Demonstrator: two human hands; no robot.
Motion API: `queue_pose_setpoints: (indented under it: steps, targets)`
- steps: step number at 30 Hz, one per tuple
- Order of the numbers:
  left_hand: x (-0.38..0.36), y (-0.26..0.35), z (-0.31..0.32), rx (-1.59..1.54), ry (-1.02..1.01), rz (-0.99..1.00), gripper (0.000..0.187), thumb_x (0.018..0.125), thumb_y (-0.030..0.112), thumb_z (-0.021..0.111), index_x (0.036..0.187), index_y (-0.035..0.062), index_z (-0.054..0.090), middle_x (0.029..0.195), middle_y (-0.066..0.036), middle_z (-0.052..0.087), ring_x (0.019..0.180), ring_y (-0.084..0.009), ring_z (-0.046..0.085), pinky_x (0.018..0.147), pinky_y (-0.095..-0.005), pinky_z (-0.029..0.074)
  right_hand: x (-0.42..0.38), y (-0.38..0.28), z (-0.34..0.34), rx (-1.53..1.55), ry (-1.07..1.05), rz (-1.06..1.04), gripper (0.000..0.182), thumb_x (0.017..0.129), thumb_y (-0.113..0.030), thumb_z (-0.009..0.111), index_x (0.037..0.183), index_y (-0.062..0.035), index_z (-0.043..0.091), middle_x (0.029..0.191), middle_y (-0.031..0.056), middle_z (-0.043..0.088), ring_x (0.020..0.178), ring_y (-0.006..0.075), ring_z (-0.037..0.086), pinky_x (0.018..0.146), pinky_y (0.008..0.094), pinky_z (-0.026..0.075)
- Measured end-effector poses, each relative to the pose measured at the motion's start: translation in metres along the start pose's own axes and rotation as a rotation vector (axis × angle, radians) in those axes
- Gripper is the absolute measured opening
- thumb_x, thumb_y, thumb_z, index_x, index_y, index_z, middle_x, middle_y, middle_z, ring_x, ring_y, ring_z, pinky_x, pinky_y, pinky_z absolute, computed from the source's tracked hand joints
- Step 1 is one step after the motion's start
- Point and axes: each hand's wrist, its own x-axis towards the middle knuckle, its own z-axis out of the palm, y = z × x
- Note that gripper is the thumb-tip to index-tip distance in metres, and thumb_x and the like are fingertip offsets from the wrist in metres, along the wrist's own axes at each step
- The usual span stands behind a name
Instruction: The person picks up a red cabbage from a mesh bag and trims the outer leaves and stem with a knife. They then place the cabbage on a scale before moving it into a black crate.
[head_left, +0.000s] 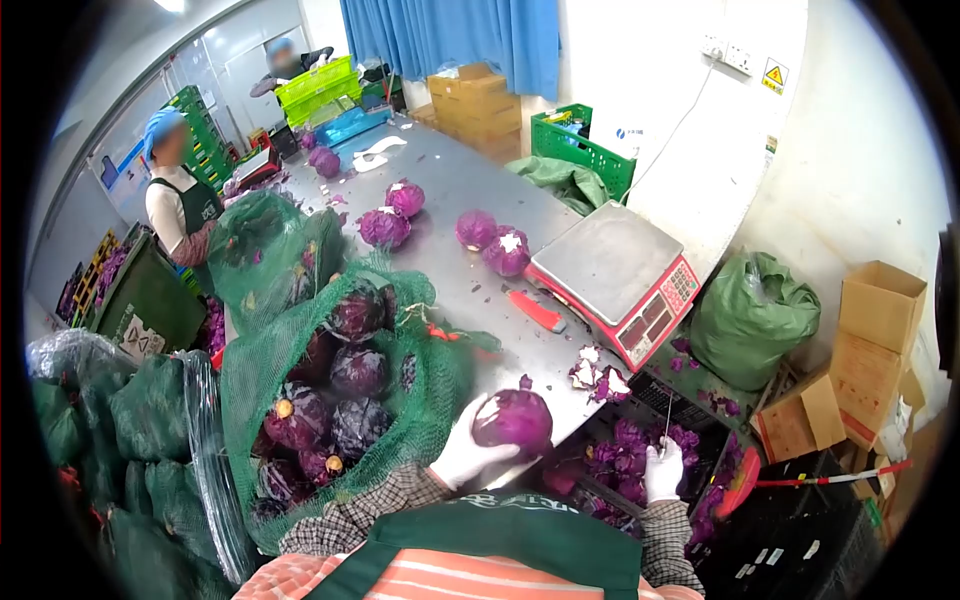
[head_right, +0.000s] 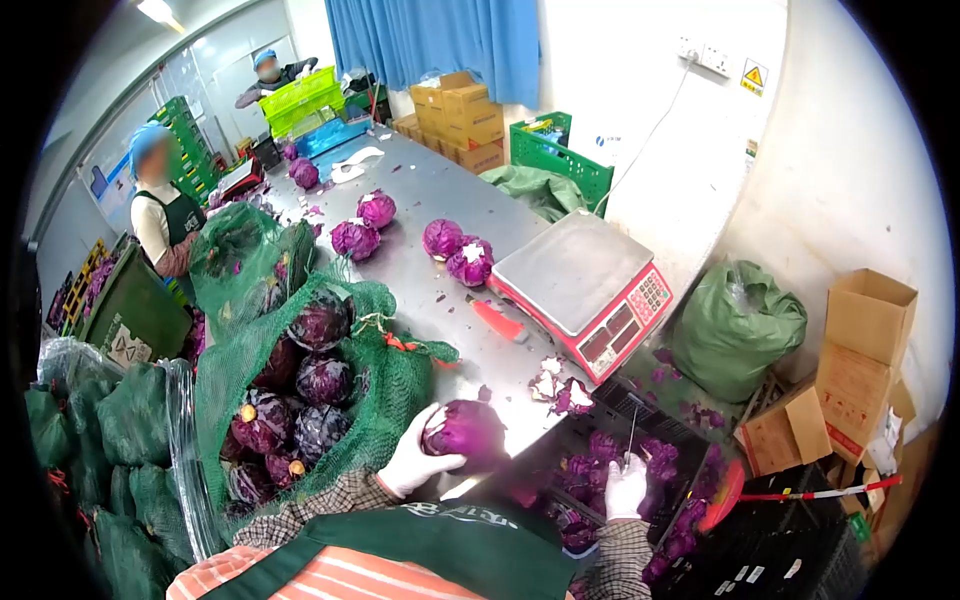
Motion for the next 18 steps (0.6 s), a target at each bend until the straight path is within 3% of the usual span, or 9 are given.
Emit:
queue_pose_setpoints:
  steps: [1,3,4,7,10,14,18]
  targets:
    - [0.005,-0.014,0.0,0.364,0.089,0.053,0.106,0.063,0.032,0.088,0.143,-0.0039,0.027,0.139,-0.023,0.039,0.13,-0.0321,0.041,0.108,-0.0412,0.038,0.005,-0.022,-0.012,0.087,-0.078,0.014,0.038,0.089,-0.013,0.065,0.122,0.0045,0.057,0.098,0.0159,0.066,0.094,0.0233,0.065,0.087,0.0326,0.051]
    - [0.014,-0.025,0.005,0.857,0.103,0.271,0.112,0.061,0.044,0.085,0.144,-0.0029,0.027,0.138,-0.027,0.035,0.129,-0.0382,0.039,0.107,-0.0454,0.037,0.006,-0.094,-0.031,0.341,-0.247,0.089,0.034,0.092,-0.013,0.059,0.122,0.0032,0.059,0.114,0.0224,0.063,0.104,0.0324,0.063,0.093,0.0373,0.05]
    - [0.014,-0.014,0.01,0.903,0.098,0.266,0.115,0.06,0.048,0.083,0.146,-0.0011,0.025,0.138,-0.029,0.034,0.128,-0.0433,0.037,0.107,-0.0476,0.036,-0.002,-0.113,-0.02,0.456,-0.336,0.037,0.035,0.095,-0.017,0.055,0.123,0.0034,0.058,0.116,0.0234,0.063,0.106,0.0337,0.062,0.094,0.0376,0.049]
    - [0.014,0.025,0.024,1.025,-0.032,0.096,0.118,0.059,0.05,0.084,0.146,0.0,0.023,0.139,-0.029,0.034,0.128,-0.0445,0.037,0.107,-0.047,0.036,-0.025,-0.169,-0.011,0.442,-0.52,-0.226,0.042,0.099,-0.026,0.047,0.126,0.0048,0.055,0.121,0.0266,0.059,0.112,0.0362,0.06,0.097,0.0392,0.048]
    - [0.013,0.02,0.033,1.125,-0.056,0.219,0.118,0.058,0.052,0.083,0.146,-0.0001,0.024,0.138,-0.029,0.035,0.121,-0.0455,0.042,0.102,-0.0498,0.039,-0.037,-0.192,-0.006,0.374,-0.53,-0.281,0.05,0.1,-0.032,0.044,0.131,0.0069,0.049,0.124,0.0279,0.057,0.114,0.0379,0.058,0.098,0.0393,0.046]
    - [0.016,0.026,0.039,1.091,-0.087,0.137,0.117,0.06,0.053,0.081,0.146,-0.0023,0.024,0.14,-0.029,0.035,0.119,-0.046,0.043,0.103,-0.0497,0.038,-0.035,-0.184,-0.01,0.332,-0.591,-0.295,0.051,0.1,-0.03,0.042,0.134,0.0083,0.045,0.126,0.0294,0.055,0.114,0.0395,0.057,0.098,0.0398,0.046]
    - [0.017,0.014,0.038,1.094,-0.081,0.23,0.115,0.062,0.052,0.08,0.145,-0.0046,0.024,0.142,-0.03,0.034,0.12,-0.0464,0.043,0.102,-0.049,0.038,-0.036,-0.196,-0.019,0.243,-0.606,-0.325,0.047,0.1,-0.022,0.045,0.133,0.0103,0.044,0.124,0.0323,0.055,0.112,0.0414,0.058,0.096,0.0412,0.047]
